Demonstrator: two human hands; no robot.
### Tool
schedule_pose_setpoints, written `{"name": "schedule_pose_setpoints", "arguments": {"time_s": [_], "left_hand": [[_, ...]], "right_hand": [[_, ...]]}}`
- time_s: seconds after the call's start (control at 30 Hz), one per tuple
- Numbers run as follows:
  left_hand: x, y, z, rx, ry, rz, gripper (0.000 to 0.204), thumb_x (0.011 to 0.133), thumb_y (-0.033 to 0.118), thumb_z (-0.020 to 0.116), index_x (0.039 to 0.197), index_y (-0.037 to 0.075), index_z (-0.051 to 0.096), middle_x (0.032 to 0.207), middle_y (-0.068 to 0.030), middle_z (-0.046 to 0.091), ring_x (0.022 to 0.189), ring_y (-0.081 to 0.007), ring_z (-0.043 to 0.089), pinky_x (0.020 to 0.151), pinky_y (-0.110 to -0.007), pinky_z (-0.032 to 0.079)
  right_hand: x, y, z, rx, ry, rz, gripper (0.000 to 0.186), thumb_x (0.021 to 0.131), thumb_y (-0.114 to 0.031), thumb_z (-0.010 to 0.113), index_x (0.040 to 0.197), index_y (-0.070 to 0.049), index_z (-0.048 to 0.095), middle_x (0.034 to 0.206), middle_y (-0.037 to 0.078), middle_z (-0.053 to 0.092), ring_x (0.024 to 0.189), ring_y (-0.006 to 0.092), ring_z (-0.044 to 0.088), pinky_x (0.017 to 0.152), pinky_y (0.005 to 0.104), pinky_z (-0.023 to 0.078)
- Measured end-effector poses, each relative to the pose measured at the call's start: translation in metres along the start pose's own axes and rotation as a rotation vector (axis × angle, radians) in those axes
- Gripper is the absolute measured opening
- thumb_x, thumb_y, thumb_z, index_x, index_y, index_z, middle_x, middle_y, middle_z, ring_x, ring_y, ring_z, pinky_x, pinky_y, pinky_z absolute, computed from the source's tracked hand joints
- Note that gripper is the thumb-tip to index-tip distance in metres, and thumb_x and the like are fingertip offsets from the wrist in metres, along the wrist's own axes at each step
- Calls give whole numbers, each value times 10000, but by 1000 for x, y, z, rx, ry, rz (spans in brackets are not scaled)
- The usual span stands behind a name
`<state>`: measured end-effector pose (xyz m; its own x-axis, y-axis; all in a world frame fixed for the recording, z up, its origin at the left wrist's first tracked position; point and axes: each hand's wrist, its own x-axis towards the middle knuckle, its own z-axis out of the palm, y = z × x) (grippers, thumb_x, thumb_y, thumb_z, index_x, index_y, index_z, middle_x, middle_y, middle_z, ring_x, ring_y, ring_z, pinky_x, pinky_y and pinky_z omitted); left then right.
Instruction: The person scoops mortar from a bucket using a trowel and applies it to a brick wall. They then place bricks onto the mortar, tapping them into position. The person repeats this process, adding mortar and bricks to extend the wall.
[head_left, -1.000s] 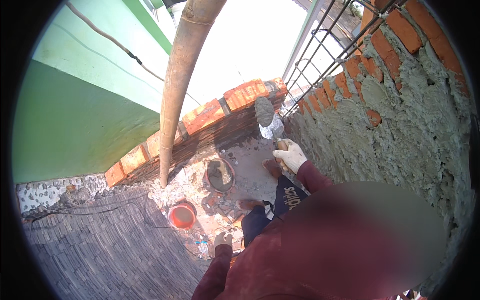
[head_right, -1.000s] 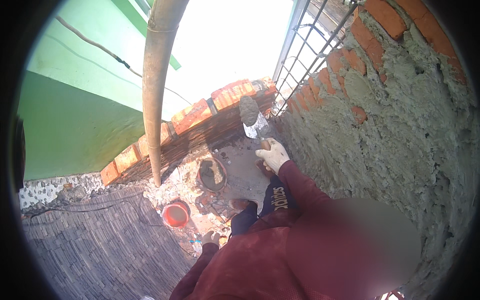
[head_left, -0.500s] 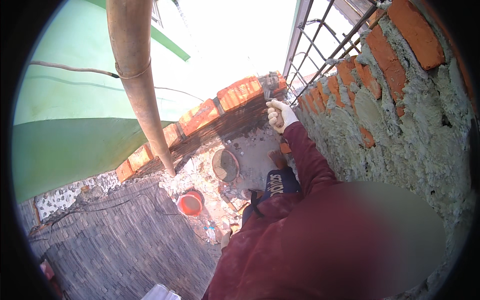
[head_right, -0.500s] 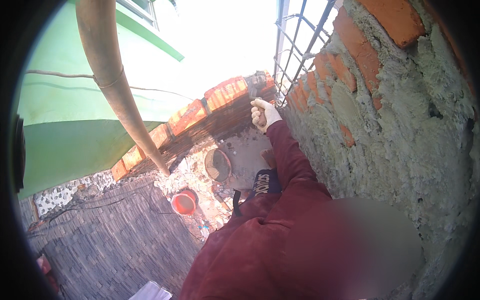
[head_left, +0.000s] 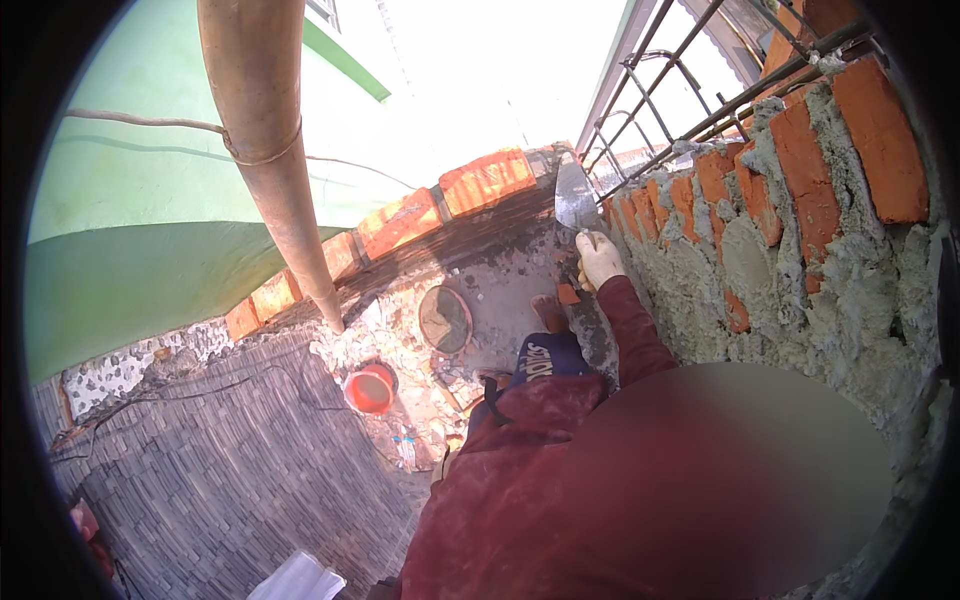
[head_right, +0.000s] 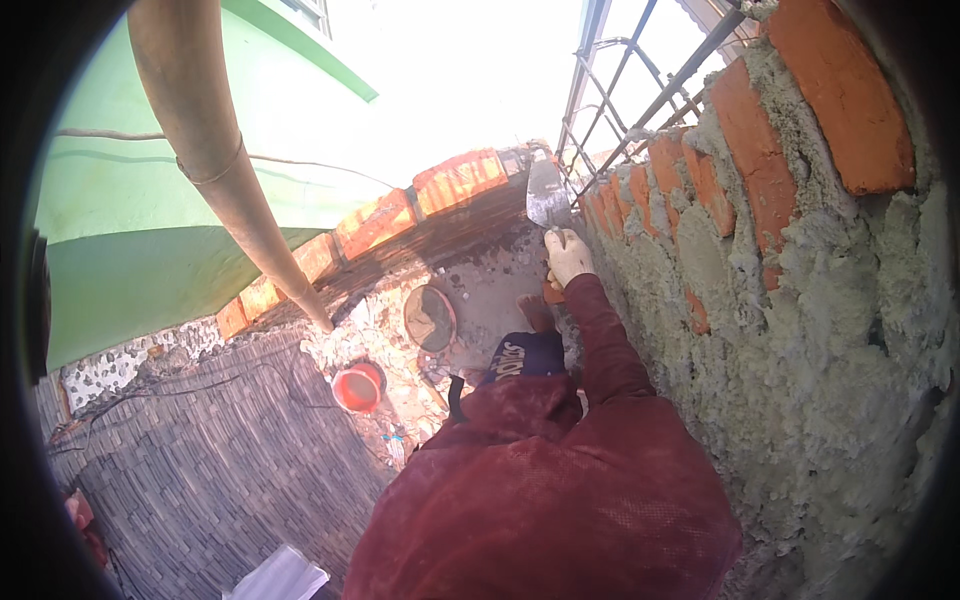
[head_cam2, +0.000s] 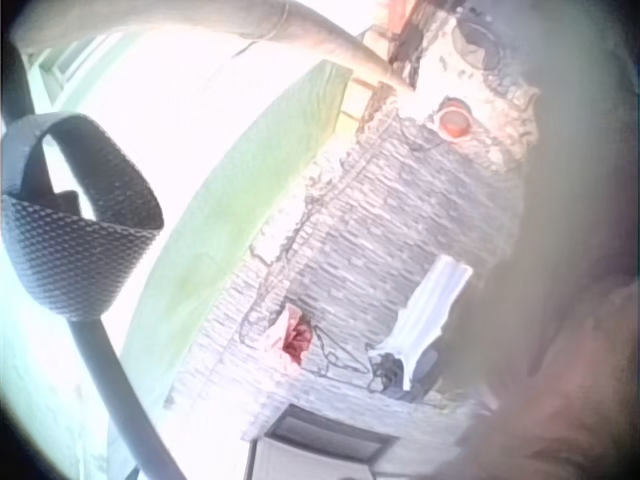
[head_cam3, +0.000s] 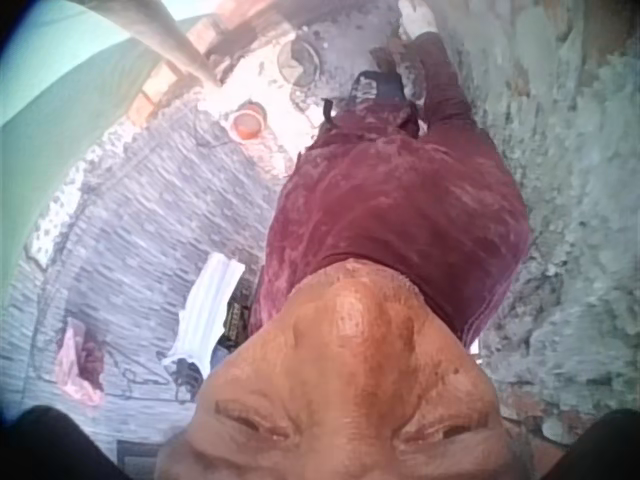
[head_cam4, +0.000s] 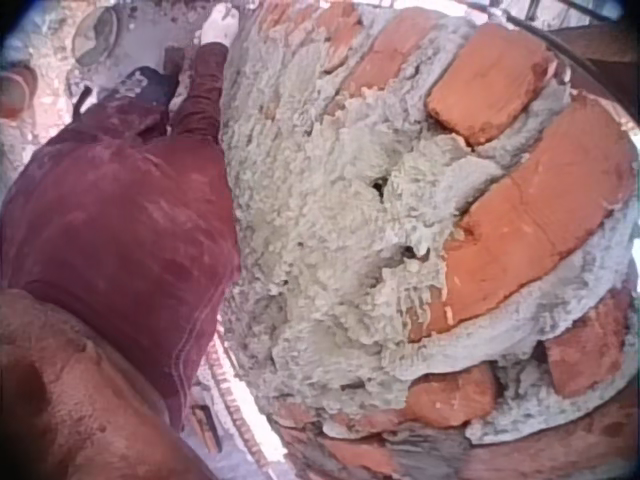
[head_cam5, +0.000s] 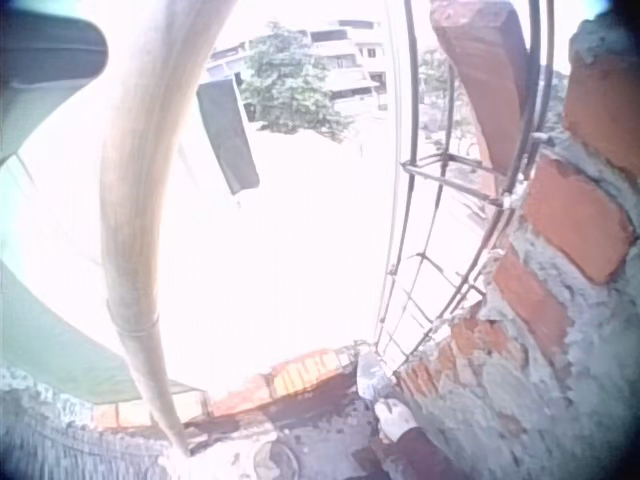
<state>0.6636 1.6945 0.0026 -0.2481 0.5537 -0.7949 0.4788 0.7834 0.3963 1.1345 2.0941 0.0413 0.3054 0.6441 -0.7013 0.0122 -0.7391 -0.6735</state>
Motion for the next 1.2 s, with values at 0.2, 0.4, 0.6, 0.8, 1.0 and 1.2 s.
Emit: {"name": "schedule_pose_setpoints", "arguments": {"time_s": [0.2,0.4,0.6,0.8,1.0,1.2], "left_hand": [[2,6,1,-36,-11,-2,497,947,326,710,1320,3,647,1248,-184,709,1160,-254,666,1007,-378,499],[7,13,-2,-95,-21,3,498,960,324,701,1332,0,638,1250,-182,708,1160,-246,665,1005,-369,501],[14,34,-6,-237,-61,17,498,973,323,693,1344,-3,628,1252,-181,707,1160,-239,665,1003,-360,502],[10,52,-19,-367,-91,20,499,986,322,685,1355,-7,619,1254,-179,706,1160,-231,664,1001,-351,503],[12,72,-3,-101,-74,96,497,991,347,678,1317,-27,643,1216,-179,715,1101,-244,686,964,-366,530],[21,51,53,-151,-154,24,593,929,417,699,1335,-11,638,1244,-214,697,1184,-345,654,1037,-412,493]], "right_hand": [[38,-14,4,-102,-47,33,383,1011,-405,552,1158,-56,613,718,68,629,481,192,600,449,357,493],[25,-50,-4,-319,-94,10,481,996,-413,569,1245,-3,604,951,187,717,672,283,711,609,424,573],[41,-33,-2,-720,11,-176,514,975,-406,573,1283,5,613,1260,302,659,1226,435,614,1042,494,480],[22,-46,4,-415,-30,-13,465,1007,-392,549,1248,1,607,1007,239,723,836,339,730,732,452,582],[18,-21,-12,-100,-91,70,433,1029,-383,526,1190,18,552,701,115,639,481,226,607,456,381,501],[-102,-15,11,-716,-245,-34,421,955,-345,595,1163,22,588,819,167,676,629,285,691,565,430,544]]}}
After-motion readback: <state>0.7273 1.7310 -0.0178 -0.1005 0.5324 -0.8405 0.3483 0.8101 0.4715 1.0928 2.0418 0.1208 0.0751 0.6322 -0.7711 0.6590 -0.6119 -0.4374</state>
